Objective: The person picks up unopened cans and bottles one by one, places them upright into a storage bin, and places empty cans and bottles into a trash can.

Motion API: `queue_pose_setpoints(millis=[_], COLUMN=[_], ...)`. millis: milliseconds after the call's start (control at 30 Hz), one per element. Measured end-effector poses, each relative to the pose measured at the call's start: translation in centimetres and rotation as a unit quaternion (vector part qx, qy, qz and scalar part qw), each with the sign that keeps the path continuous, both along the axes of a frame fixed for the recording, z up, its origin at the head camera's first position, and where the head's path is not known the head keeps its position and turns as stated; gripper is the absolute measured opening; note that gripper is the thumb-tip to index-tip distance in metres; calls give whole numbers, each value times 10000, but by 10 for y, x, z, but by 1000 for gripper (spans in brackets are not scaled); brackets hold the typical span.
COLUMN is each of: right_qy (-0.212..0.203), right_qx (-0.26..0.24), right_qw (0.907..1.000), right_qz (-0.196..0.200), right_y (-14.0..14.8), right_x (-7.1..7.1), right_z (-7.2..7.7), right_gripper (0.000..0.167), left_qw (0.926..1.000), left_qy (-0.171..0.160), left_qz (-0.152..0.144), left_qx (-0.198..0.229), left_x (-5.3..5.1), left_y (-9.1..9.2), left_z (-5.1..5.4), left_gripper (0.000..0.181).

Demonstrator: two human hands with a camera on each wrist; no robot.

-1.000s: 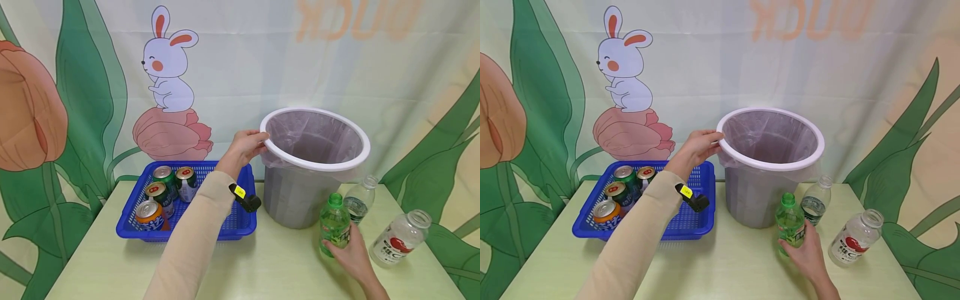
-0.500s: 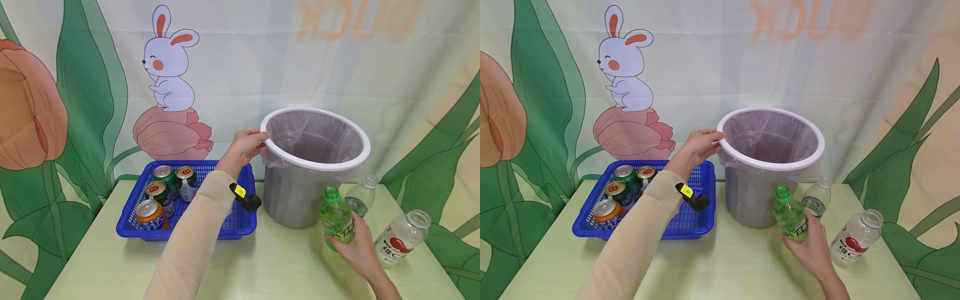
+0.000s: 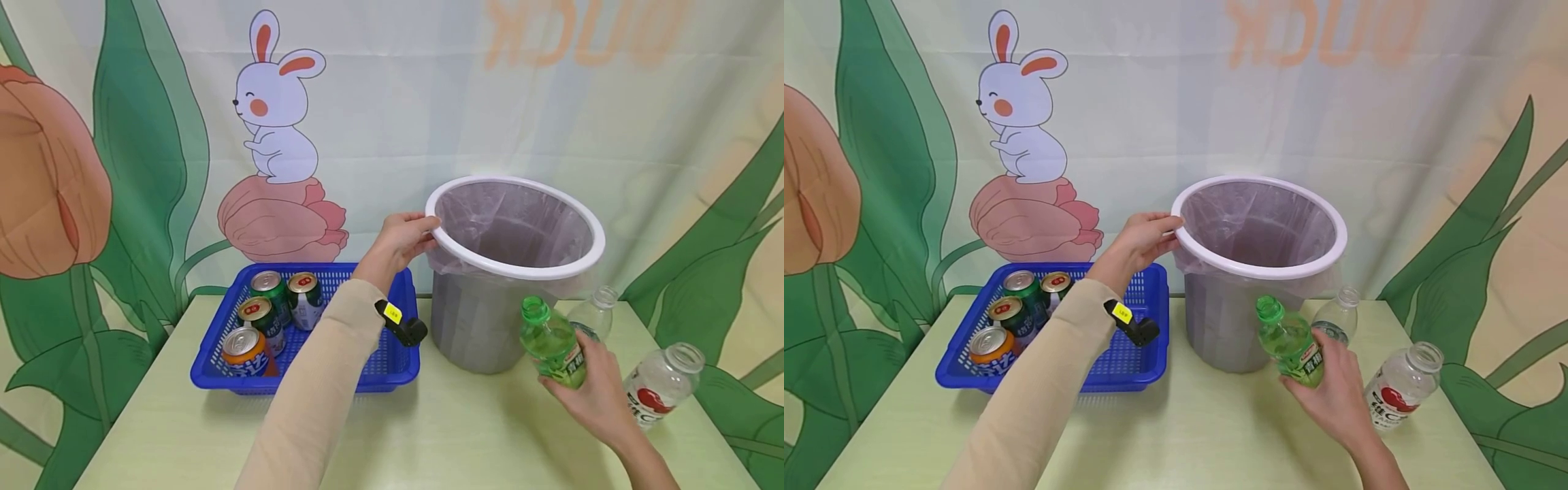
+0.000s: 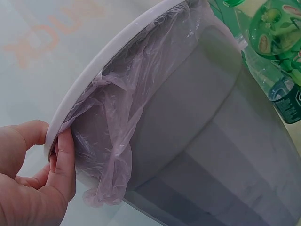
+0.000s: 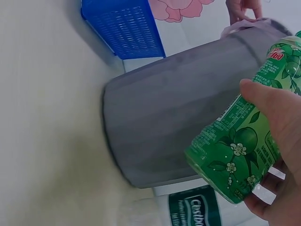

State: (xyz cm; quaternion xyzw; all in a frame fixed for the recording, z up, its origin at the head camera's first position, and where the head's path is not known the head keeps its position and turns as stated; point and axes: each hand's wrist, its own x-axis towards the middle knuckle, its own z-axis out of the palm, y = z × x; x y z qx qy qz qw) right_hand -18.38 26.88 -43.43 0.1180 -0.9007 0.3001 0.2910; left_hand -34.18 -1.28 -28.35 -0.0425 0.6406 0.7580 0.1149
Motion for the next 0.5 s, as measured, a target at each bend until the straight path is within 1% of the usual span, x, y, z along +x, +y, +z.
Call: queue_pose_setpoints(millis=[233, 500], right_qy=[41, 306], right_qx=[281, 566], right_qw=[9996, 9978], right_qz=[-21, 185], right_y=[1, 3], right_x=[3, 2], right_z=[17, 36], right_gripper=[84, 86], left_qw=[10000, 10000], left_qy=[0, -7], left_qz=[-30, -43], left_qx=[-2, 29], left_x=[0, 0], left_y=[0, 0], left_z=[0, 0], left_gripper=[45, 45])
